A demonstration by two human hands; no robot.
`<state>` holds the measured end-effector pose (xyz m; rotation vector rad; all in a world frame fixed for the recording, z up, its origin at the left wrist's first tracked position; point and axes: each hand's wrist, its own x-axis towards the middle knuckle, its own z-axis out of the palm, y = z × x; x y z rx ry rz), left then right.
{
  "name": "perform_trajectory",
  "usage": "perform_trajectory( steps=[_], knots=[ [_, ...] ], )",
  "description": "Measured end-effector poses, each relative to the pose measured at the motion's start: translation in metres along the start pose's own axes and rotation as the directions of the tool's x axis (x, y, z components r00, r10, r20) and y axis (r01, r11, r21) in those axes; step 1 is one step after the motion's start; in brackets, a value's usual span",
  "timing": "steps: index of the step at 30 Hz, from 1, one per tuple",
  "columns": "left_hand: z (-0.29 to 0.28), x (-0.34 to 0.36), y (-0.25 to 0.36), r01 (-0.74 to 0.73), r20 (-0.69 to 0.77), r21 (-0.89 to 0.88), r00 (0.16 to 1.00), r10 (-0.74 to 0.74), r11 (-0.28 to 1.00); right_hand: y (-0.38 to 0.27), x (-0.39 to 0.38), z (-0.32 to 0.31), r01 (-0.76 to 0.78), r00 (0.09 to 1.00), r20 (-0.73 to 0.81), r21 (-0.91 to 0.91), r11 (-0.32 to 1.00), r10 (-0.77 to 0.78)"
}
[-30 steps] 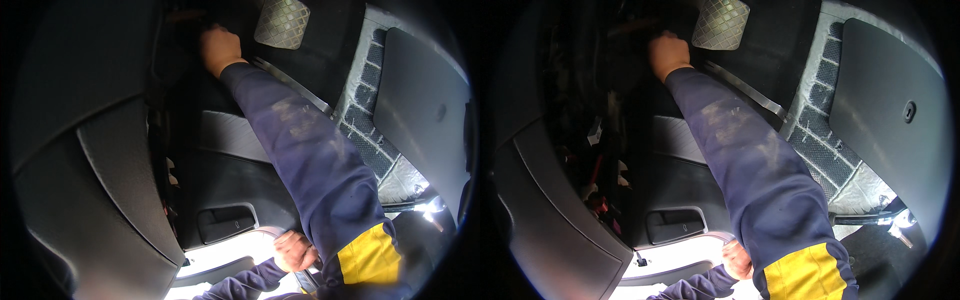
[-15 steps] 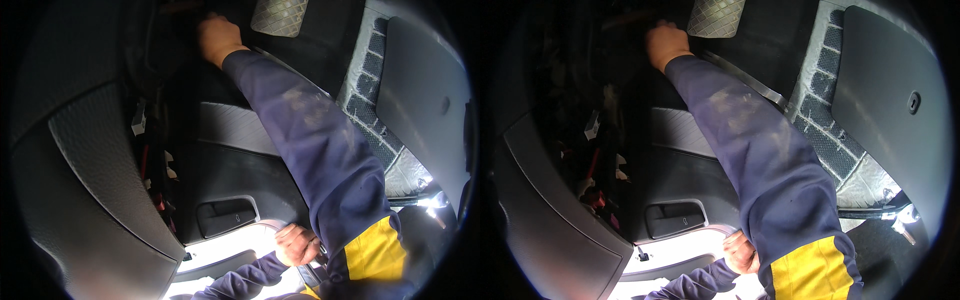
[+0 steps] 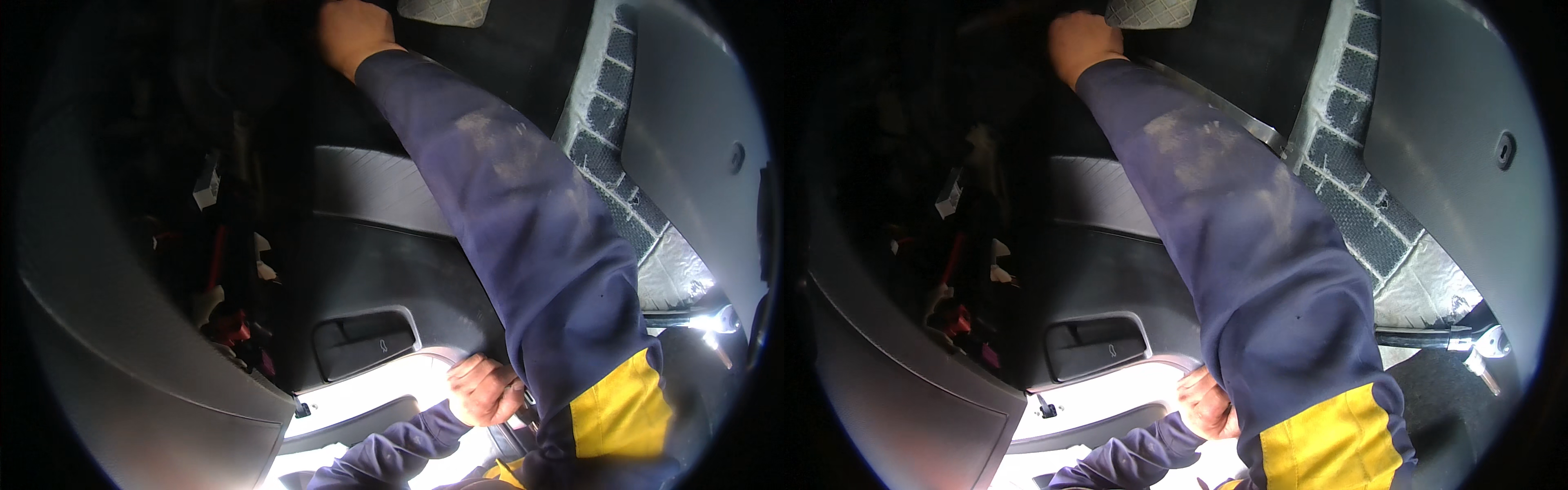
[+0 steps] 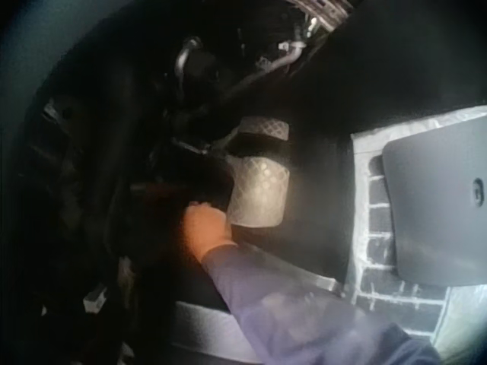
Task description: The person installs a black plastic trim panel in the front passenger footwell of a car. They use a metal pry tool to align and snap the panel into place along the door sill and under the dashboard, then press the edges to secure it.
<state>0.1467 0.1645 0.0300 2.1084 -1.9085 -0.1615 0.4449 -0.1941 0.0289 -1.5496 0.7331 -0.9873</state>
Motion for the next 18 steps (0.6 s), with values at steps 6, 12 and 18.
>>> perform_trajectory(
  steps=[6, 12, 18],
  knots=[
    [-0.001, 0.001, 0.003, 0.019, 0.019, -0.016, 1.0, -0.018, 1.0, -0.006, -0.013, 0.002, 0.209, 0.936, -0.258, -0.138, 0.968, -0.239],
    [0.002, 0.001, 0.002, 0.028, -0.011, -0.047, 1.0, -0.029, 0.999, -0.002, -0.004, 0.002, 0.01, 0.999, 0.035, -0.022, 1.0, -0.009],
    [0.0, 0.0, 0.0, 0.008, 0.006, -0.011, 1.0, -0.008, 1.0, 0.001, -0.012, 0.01, 0.115, 0.948, -0.291, -0.053, 0.992, -0.126]
  ],
)
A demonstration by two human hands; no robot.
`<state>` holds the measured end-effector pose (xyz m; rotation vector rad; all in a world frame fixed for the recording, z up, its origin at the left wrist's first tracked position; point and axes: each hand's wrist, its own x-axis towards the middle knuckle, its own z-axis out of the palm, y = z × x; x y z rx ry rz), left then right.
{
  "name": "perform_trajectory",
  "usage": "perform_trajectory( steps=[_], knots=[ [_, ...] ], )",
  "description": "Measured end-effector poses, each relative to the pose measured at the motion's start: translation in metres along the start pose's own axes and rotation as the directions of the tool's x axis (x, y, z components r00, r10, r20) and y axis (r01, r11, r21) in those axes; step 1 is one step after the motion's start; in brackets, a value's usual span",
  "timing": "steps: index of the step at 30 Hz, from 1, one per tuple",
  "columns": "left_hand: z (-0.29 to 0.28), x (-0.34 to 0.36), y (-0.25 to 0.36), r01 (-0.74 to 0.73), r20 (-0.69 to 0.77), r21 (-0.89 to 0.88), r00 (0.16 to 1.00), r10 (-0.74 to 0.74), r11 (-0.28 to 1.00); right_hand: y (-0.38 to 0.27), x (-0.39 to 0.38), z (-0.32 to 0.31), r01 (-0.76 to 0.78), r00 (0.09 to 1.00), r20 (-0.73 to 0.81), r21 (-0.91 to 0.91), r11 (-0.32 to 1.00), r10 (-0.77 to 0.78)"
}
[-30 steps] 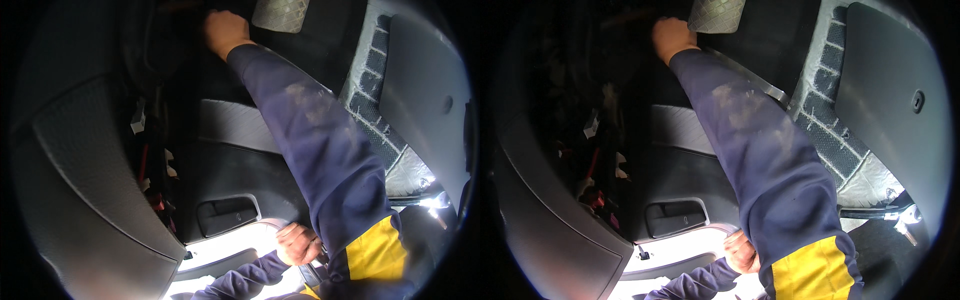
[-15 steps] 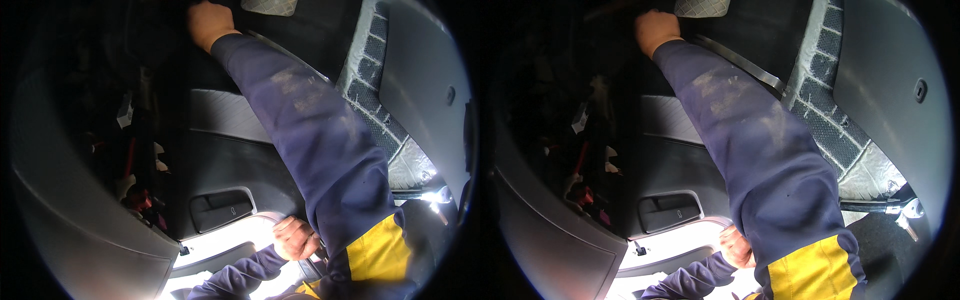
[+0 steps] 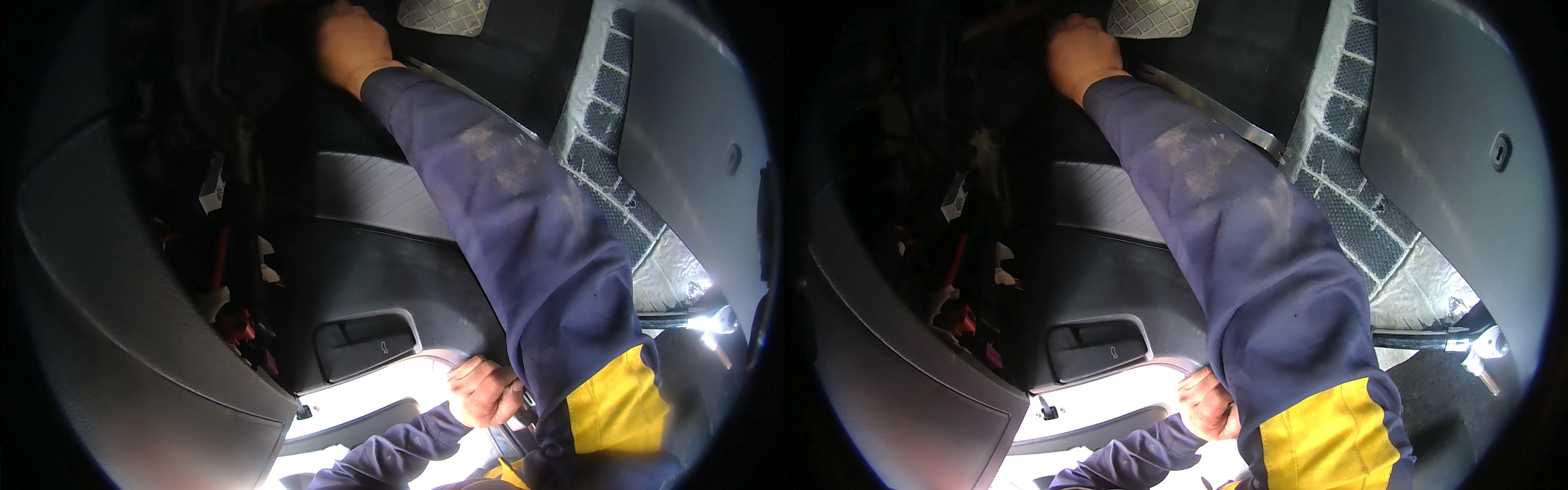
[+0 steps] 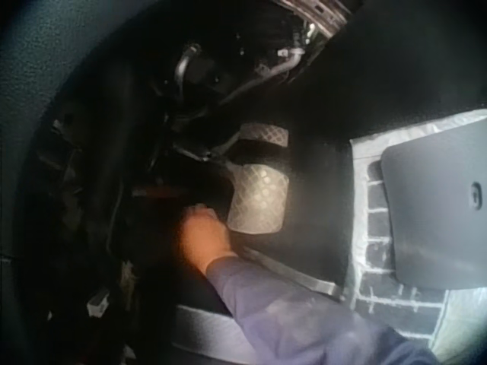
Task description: The person installs a black plastic trim panel in the front passenger footwell of a car. They use a metal pry tool to align and snap the panel into place along the door sill and under the dashboard, then press the edges to secure it.
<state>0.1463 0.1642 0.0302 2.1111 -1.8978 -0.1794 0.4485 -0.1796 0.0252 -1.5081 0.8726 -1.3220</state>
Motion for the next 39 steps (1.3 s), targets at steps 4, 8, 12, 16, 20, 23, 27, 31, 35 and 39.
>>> perform_trajectory(
  steps=[4, 8, 12, 16, 20, 23, 27, 31, 35, 39],
  knots=[
    [-0.001, -0.003, -0.002, 0.026, 0.015, -0.035, 1.0, -0.025, 0.999, -0.003, 0.007, -0.008, -0.09, 0.96, 0.263, -0.038, 0.995, 0.097],
    [0.002, -0.006, 0.0, 0.076, -0.008, -0.066, 0.997, -0.077, 0.995, -0.014, -0.007, -0.016, 0.024, 0.995, 0.101, -0.043, 0.999, -0.019],
    [0.0, -0.008, -0.001, 0.078, -0.002, -0.04, 0.997, -0.079, 0.996, -0.013, -0.005, -0.015, -0.102, 0.989, 0.112, 0.024, 0.994, 0.099],
    [0.002, -0.009, -0.003, 0.035, -0.001, -0.04, 0.999, -0.035, 0.999, -0.002, 0.0, -0.007, -0.008, 0.994, 0.11, -0.016, 1.0, 0.01],
    [0.007, -0.009, 0.0, 0.166, -0.063, -0.102, 0.983, -0.173, 0.981, -0.001, -0.004, -0.01, 0.059, 0.998, 0.017, 0.001, 0.998, -0.059],
    [0.005, -0.01, -0.002, 0.067, -0.023, -0.053, 0.997, -0.068, 0.996, -0.002, 0.001, -0.021, -0.144, 0.98, 0.14, 0.008, 0.989, 0.142],
    [0.006, -0.013, -0.003, 0.099, -0.034, -0.067, 0.994, -0.101, 0.993, -0.004, 0.011, -0.026, -0.229, 0.896, 0.393, 0.011, 0.973, 0.206],
    [0.002, -0.01, -0.003, 0.062, -0.002, -0.054, 0.998, -0.062, 0.997, -0.016, 0.008, -0.013, -0.063, 0.983, 0.172, -0.012, 0.998, 0.064],
    [0.004, -0.008, -0.001, 0.082, -0.028, -0.08, 0.996, -0.085, 0.993, -0.006, 0.006, -0.007, -0.055, 0.993, 0.109, 0.048, 0.997, 0.049],
    [0.006, -0.008, 0.0, 0.106, -0.045, -0.065, 0.993, -0.109, 0.992, 0.009, 0.009, -0.008, -0.051, 0.986, 0.162, 0.018, 0.999, 0.047]
  ],
)
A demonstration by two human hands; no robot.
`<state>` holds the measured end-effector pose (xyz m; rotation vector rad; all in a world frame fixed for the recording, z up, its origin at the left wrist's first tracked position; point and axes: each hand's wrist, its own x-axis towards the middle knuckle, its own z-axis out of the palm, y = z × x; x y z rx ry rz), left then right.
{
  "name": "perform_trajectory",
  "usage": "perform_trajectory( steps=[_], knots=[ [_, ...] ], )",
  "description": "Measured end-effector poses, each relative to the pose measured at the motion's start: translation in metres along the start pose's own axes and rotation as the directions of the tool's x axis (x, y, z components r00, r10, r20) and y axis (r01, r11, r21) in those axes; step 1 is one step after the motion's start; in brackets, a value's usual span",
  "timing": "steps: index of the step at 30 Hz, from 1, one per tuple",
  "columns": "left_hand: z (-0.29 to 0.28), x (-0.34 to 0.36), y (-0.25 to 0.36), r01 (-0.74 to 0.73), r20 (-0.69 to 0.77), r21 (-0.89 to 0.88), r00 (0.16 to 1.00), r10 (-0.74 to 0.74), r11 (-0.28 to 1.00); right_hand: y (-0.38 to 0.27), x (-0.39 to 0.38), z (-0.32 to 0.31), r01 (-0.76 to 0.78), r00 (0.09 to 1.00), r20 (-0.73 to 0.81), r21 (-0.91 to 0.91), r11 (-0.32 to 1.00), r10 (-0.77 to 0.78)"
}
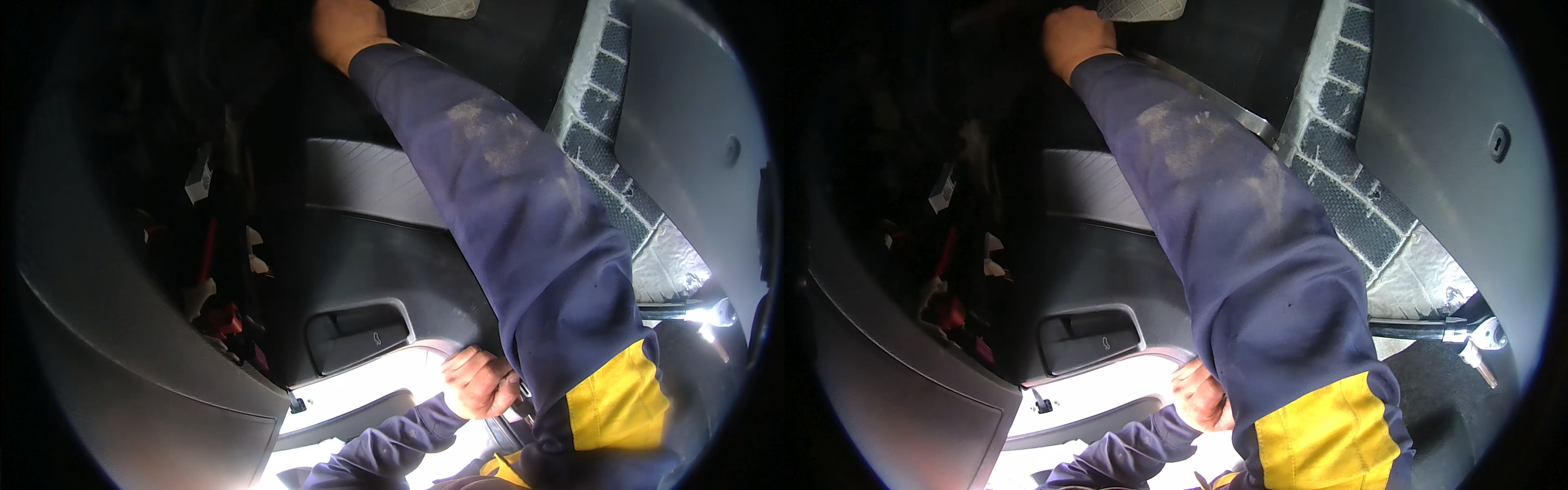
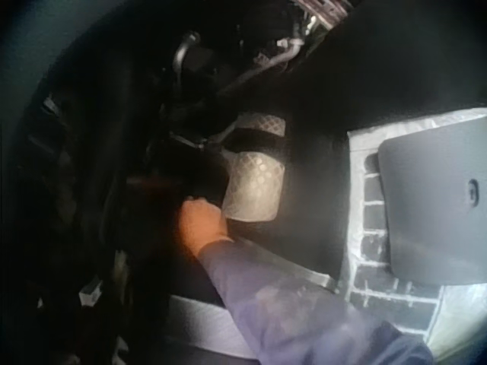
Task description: The person installs a black plastic trim panel in the front passenger footwell of a car. They use a metal pry tool to align and snap the panel into place along the door sill and under the dashboard, then press the edges to secure it.
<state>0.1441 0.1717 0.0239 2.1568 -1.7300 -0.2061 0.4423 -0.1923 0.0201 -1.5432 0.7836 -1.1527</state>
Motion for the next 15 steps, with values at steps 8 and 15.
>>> perform_trajectory(
  steps=[8, 15],
  knots=[
    [-0.0038, 0.0086, 0.0013, -0.123, 0.036, 0.058, 0.992, 0.121, 0.991, -0.004, -0.0071, 0.0072, 0.137, 0.943, -0.308, 0.013, 0.99, -0.126],
    [-0.0029, 0.006, 0.0004, -0.106, 0.025, 0.041, 0.994, 0.105, 0.994, -0.0028, -0.0034, 0.0096, 0.134, 0.978, -0.155, -0.025, 0.991, -0.137]
  ],
)
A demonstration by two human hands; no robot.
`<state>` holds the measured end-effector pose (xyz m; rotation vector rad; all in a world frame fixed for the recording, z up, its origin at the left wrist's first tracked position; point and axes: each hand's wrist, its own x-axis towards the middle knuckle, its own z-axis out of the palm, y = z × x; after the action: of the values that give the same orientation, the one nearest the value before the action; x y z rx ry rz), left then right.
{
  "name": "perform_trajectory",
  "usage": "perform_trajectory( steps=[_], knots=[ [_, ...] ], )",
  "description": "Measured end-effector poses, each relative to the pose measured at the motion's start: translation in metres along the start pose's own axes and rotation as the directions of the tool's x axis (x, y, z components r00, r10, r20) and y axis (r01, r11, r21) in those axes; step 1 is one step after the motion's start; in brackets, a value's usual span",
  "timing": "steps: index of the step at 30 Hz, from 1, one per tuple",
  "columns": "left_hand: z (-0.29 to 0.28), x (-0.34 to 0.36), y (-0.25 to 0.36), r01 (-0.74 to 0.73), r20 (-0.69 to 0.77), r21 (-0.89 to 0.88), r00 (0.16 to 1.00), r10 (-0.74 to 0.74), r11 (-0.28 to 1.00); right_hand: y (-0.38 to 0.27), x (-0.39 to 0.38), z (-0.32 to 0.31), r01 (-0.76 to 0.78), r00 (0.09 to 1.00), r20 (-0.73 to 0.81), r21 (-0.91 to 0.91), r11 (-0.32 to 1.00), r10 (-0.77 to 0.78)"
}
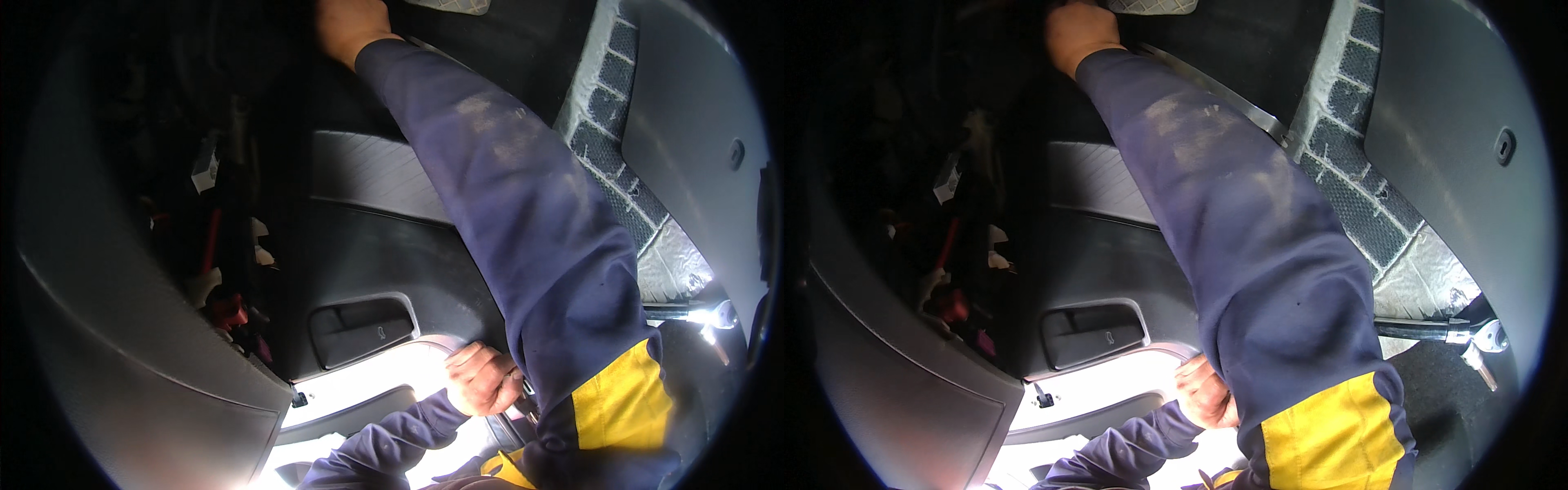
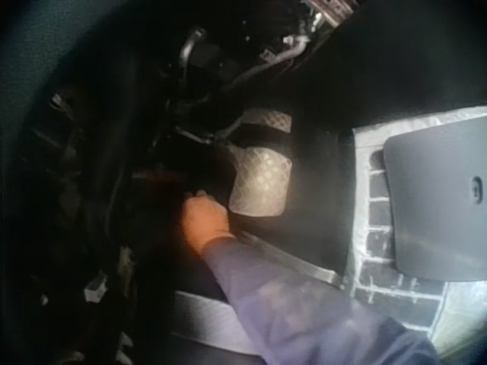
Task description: The person installs a black plastic trim panel in the front passenger footwell of a car. They use a metal pry tool to align and snap the panel into place along the door sill and under the dashboard, then press the edges to secure it.
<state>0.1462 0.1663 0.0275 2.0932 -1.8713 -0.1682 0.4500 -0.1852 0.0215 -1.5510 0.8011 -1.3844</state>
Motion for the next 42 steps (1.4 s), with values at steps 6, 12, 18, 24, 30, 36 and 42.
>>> perform_trajectory(
  steps=[6, 12, 18, 24, 30, 36, 42],
  knots=[
    [-0.001, 0.0, -0.001, -0.009, 0.024, 0.013, 1.0, 0.008, 1.0, -0.002, 0.002, -0.012, -0.104, 0.995, -0.008, 0.048, 0.993, 0.104],
    [-0.001, -0.001, 0.0, 0.001, 0.013, -0.015, 1.0, -0.001, 1.0, -0.011, -0.002, -0.017, 0.006, 0.999, 0.038, 0.01, 1.0, -0.006],
    [-0.001, 0.001, -0.001, -0.007, 0.021, 0.003, 1.0, 0.007, 1.0, -0.005, 0.0, -0.01, -0.107, 0.994, -0.029, 0.048, 0.993, 0.109],
    [-0.002, 0.002, 0.0, -0.018, 0.012, 0.011, 1.0, 0.017, 1.0, 0.0, -0.002, 0.0, 0.126, 0.992, 0.025, -0.009, 0.992, -0.126],
    [0.0, 0.003, 0.001, 0.002, 0.008, 0.01, 1.0, -0.002, 1.0, 0.004, -0.003, 0.001, -0.018, 0.993, -0.112, 0.069, 0.997, 0.026],
    [-0.001, 0.0, -0.001, -0.024, 0.023, -0.001, 0.999, 0.024, 1.0, -0.002, -0.002, -0.001, -0.053, 0.998, -0.011, 0.099, 0.994, 0.054],
    [-0.001, 0.004, 0.001, -0.031, 0.02, 0.045, 0.999, 0.03, 0.999, 0.001, -0.005, -0.006, 0.02, 0.989, -0.146, 0.082, 0.996, -0.008]
  ],
)
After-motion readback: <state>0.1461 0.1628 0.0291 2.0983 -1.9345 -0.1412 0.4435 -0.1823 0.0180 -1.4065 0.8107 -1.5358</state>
